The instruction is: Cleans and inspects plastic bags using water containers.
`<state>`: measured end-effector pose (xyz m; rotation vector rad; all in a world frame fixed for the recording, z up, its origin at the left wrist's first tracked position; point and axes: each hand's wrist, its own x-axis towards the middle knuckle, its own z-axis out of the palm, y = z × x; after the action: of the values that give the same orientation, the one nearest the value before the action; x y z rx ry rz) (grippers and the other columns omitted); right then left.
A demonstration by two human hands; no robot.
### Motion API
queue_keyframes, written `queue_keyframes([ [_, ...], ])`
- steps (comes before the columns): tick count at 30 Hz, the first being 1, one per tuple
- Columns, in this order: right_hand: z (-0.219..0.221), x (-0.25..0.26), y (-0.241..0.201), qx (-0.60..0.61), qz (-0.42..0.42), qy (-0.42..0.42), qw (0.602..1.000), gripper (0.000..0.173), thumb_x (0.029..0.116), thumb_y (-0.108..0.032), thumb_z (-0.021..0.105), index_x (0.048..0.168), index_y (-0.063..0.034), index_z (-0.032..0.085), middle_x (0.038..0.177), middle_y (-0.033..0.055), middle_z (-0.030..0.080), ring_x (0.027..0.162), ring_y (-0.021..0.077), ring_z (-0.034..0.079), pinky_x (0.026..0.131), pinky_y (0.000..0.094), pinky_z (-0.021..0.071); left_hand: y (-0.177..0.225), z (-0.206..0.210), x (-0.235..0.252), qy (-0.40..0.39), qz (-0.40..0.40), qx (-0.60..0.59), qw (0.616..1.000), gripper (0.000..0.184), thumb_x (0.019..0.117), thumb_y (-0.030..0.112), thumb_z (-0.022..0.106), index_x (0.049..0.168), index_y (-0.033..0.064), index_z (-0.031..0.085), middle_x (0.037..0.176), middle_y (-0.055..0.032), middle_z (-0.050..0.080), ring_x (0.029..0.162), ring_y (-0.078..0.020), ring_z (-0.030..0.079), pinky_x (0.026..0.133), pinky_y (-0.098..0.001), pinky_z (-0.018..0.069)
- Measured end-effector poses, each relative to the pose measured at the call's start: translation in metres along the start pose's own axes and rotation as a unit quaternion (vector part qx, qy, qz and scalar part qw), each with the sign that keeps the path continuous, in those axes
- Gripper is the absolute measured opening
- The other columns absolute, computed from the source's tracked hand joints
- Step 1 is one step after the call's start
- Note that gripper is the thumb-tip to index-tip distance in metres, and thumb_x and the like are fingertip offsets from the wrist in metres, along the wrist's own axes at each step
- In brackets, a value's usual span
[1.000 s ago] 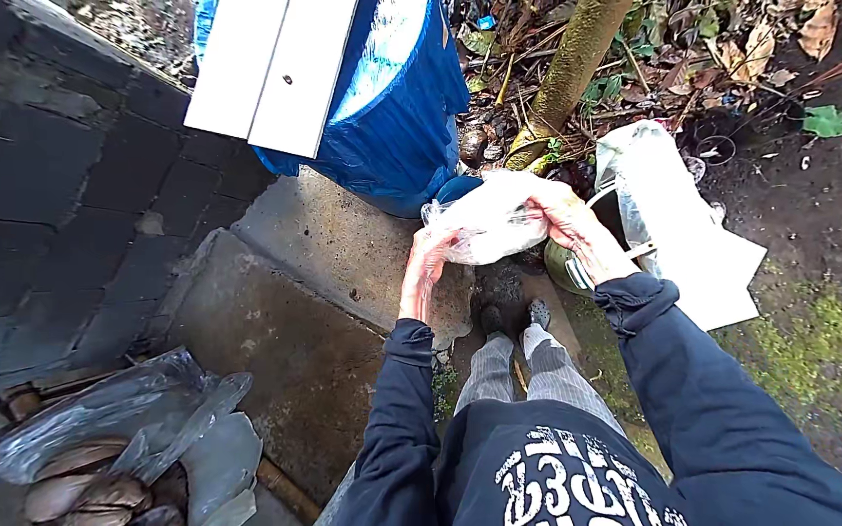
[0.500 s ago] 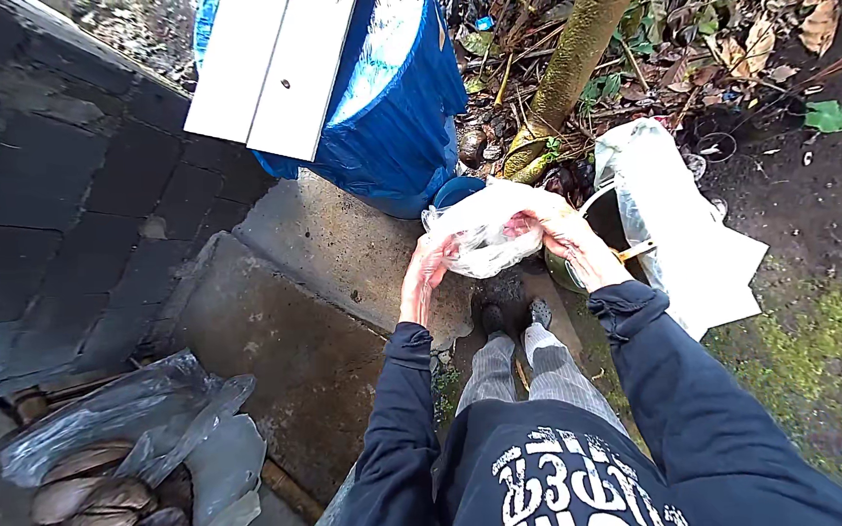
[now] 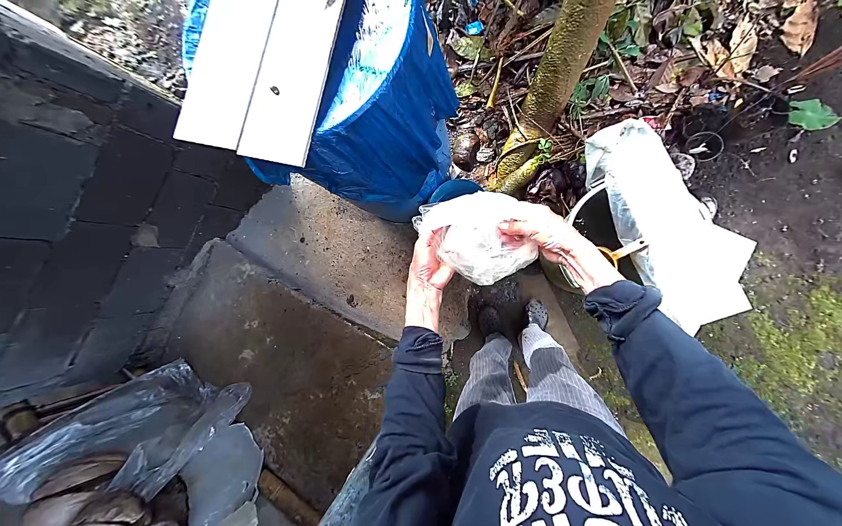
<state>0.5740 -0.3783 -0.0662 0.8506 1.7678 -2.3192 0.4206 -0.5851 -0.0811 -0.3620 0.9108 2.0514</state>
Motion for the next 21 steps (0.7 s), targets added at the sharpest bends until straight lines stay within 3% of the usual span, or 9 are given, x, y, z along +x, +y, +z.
queue_keyframes([
  [3, 0.004, -0.010, -0.005, 0.080, -0.008, 0.025, 0.996, 0.033, 0.0941, -0.028, 0.072, 0.125, -0.0179, 0.066, 0.100, 0.0032, 0.072, 0.084, 0.0142, 0.069, 0.072, 0.0324, 0.0597, -0.002, -0.002, -0.003, 0.013, -0.016, 0.028, 0.999, 0.028, 0.0958, 0.026, 0.068, 0.118, 0.0088, 0.067, 0.105, -0.0118, 0.072, 0.093, -0.0216, 0.072, 0.080, -0.0387, 0.0615],
  [5, 0.011, -0.015, -0.011, 0.093, -0.023, 0.063, 0.993, 0.027, 0.0977, -0.030, 0.069, 0.123, -0.0189, 0.066, 0.095, 0.0009, 0.070, 0.080, 0.0119, 0.067, 0.070, 0.0303, 0.0580, 0.000, -0.004, -0.005, -0.003, -0.053, 0.115, 0.992, 0.039, 0.0899, 0.029, 0.077, 0.123, 0.0106, 0.067, 0.106, -0.0100, 0.073, 0.092, -0.0191, 0.072, 0.081, -0.0362, 0.0618],
  [7, 0.014, -0.013, -0.010, 0.083, -0.027, 0.083, 0.993, 0.034, 0.0982, -0.031, 0.068, 0.130, -0.0195, 0.064, 0.110, 0.0036, 0.071, 0.095, 0.0174, 0.068, 0.078, 0.0373, 0.0587, -0.002, -0.006, -0.004, -0.029, -0.075, 0.203, 0.976, 0.039, 0.0865, 0.028, 0.081, 0.120, 0.0125, 0.068, 0.097, -0.0067, 0.073, 0.083, -0.0152, 0.071, 0.076, -0.0328, 0.0612],
  [9, 0.014, -0.012, -0.010, 0.062, -0.014, 0.092, 0.994, 0.040, 0.0949, -0.036, 0.071, 0.131, -0.0207, 0.064, 0.117, 0.0042, 0.070, 0.103, 0.0202, 0.067, 0.082, 0.0416, 0.0582, -0.006, -0.008, -0.004, -0.033, -0.074, 0.224, 0.971, 0.032, 0.0866, 0.021, 0.080, 0.115, 0.0112, 0.068, 0.091, -0.0059, 0.071, 0.078, -0.0145, 0.069, 0.074, -0.0324, 0.0605],
  [12, 0.011, -0.013, -0.011, 0.028, 0.004, 0.098, 0.995, 0.038, 0.0915, -0.038, 0.074, 0.125, -0.0204, 0.066, 0.109, 0.0023, 0.070, 0.093, 0.0161, 0.067, 0.076, 0.0368, 0.0573, -0.008, -0.008, -0.005, -0.022, -0.067, 0.135, 0.988, 0.035, 0.0920, 0.022, 0.075, 0.124, 0.0096, 0.066, 0.109, -0.0114, 0.072, 0.097, -0.0209, 0.072, 0.086, -0.0384, 0.0607],
  [16, 0.000, -0.004, -0.011, -0.007, 0.044, 0.069, 0.997, 0.042, 0.0844, -0.045, 0.077, 0.116, -0.0187, 0.070, 0.102, 0.0021, 0.071, 0.089, 0.0157, 0.068, 0.073, 0.0380, 0.0578, -0.016, -0.002, -0.004, -0.003, -0.021, 0.001, 1.000, 0.023, 0.0991, 0.020, 0.061, 0.119, 0.0080, 0.066, 0.109, -0.0135, 0.072, 0.099, -0.0246, 0.071, 0.087, -0.0417, 0.0604],
  [21, 0.003, -0.010, -0.030, 0.024, 0.019, 0.012, 0.999, 0.036, 0.0887, -0.040, 0.075, 0.118, -0.0187, 0.070, 0.101, 0.0000, 0.072, 0.087, 0.0116, 0.068, 0.074, 0.0311, 0.0577, -0.022, -0.004, 0.005, 0.059, 0.007, 0.031, 0.998, 0.023, 0.1008, 0.025, 0.060, 0.120, 0.0117, 0.063, 0.106, -0.0091, 0.071, 0.096, -0.0212, 0.070, 0.083, -0.0398, 0.0604],
])
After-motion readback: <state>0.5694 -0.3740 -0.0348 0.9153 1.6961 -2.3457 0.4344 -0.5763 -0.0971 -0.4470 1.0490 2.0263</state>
